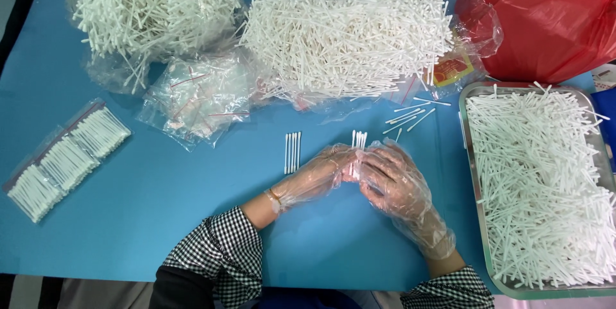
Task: The person, wearing gloves, gathers several cotton swabs from a large pile and organizes them into a neat row on a blue surface before sliding them into a small plastic bag.
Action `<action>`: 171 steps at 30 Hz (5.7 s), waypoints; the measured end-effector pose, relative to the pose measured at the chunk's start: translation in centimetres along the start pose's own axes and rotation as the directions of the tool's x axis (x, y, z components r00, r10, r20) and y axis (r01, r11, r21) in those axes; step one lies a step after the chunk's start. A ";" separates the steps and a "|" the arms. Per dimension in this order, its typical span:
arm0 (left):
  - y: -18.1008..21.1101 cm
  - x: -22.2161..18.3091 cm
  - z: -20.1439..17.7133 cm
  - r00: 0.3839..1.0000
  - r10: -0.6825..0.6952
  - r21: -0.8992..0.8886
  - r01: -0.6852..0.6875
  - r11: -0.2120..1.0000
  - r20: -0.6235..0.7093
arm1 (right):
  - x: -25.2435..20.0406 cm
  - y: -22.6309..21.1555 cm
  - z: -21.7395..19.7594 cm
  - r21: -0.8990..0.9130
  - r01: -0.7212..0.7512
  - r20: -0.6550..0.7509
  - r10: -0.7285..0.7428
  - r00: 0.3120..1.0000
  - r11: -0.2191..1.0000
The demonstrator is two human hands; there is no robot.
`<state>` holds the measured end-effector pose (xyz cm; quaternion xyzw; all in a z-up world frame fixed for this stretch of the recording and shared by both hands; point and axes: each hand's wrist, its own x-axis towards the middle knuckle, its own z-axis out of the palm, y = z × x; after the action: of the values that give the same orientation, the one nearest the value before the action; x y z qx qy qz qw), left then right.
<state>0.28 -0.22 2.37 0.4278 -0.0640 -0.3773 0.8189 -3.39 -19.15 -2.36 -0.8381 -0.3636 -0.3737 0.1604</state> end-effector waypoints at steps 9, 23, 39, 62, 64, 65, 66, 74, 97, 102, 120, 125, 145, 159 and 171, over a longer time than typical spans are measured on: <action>-2.4 0.3 -1.4 0.948 0.316 0.637 -0.272 0.721 0.047 | 1.5 -1.0 -2.4 0.341 -0.491 0.040 0.510 0.859 0.802; -0.9 0.0 -2.1 0.961 0.151 0.808 -0.276 0.520 0.232 | 4.5 -1.6 -4.4 0.492 -0.764 0.515 0.568 0.643 0.418; -0.6 -2.9 -2.0 0.982 0.003 0.530 -0.105 0.841 0.190 | -0.3 -2.0 -1.2 0.635 -0.770 0.594 0.597 0.539 0.062; 1.4 -6.5 -11.0 0.833 0.541 0.993 0.115 0.026 -0.111 | 4.8 -3.1 9.5 0.662 -0.731 0.595 0.711 0.375 -0.168; 1.6 -6.5 -10.5 0.844 0.516 0.987 0.155 0.028 -0.147 | 5.5 -3.4 9.3 0.640 -0.753 0.607 0.701 0.375 -0.151; 1.9 -6.7 -10.0 0.850 0.500 0.984 0.178 0.027 -0.168 | 6.1 -3.6 8.6 0.593 -0.802 0.614 0.684 0.393 -0.071; 2.1 -6.8 -9.6 0.855 0.484 0.980 0.200 0.026 -0.187 | 6.8 -3.9 8.0 0.541 -0.841 0.622 0.667 0.410 0.012; 3.0 -7.7 -9.0 0.877 0.444 0.970 0.235 -0.067 -0.182 | 5.5 -3.4 5.7 0.381 -0.762 0.466 0.604 0.647 0.523; 0.8 -7.7 -8.9 0.844 0.534 0.939 0.141 -0.314 0.052 | 4.4 -4.4 4.9 0.206 -0.496 0.153 0.473 0.868 0.843; 0.4 -6.3 -6.1 0.765 0.595 0.890 0.065 -0.451 0.246 | 2.7 0.2 -0.5 0.156 -0.397 0.096 0.386 0.917 0.905; -14.0 13.1 -2.1 0.758 0.521 0.764 0.047 -0.644 0.392 | -7.5 11.2 3.7 -0.468 -0.586 0.209 0.727 0.654 0.662; -12.5 10.6 -2.8 0.748 0.540 0.733 0.107 -0.671 0.386 | -6.5 9.3 2.6 -0.500 -0.631 0.281 0.800 0.530 0.593; -6.3 5.3 -1.1 0.953 0.295 0.759 -0.136 0.637 -0.076 | -3.2 4.9 2.5 -0.403 -0.583 0.356 0.708 0.609 0.705; -5.5 5.2 0.3 0.888 0.327 0.450 -0.159 0.879 -0.325 | -1.5 0.4 1.3 -0.185 -0.627 0.526 0.615 0.587 0.756; -5.3 5.9 -0.7 0.738 0.598 0.534 -0.384 0.753 -0.313 | 1.1 0.7 -0.4 -0.131 -0.585 0.463 0.571 0.678 0.801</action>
<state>1.75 -5.56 -3.38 0.6429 -0.0617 -0.0025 0.7634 -2.61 -19.35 -1.27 -0.9728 -0.1135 -0.0790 0.1861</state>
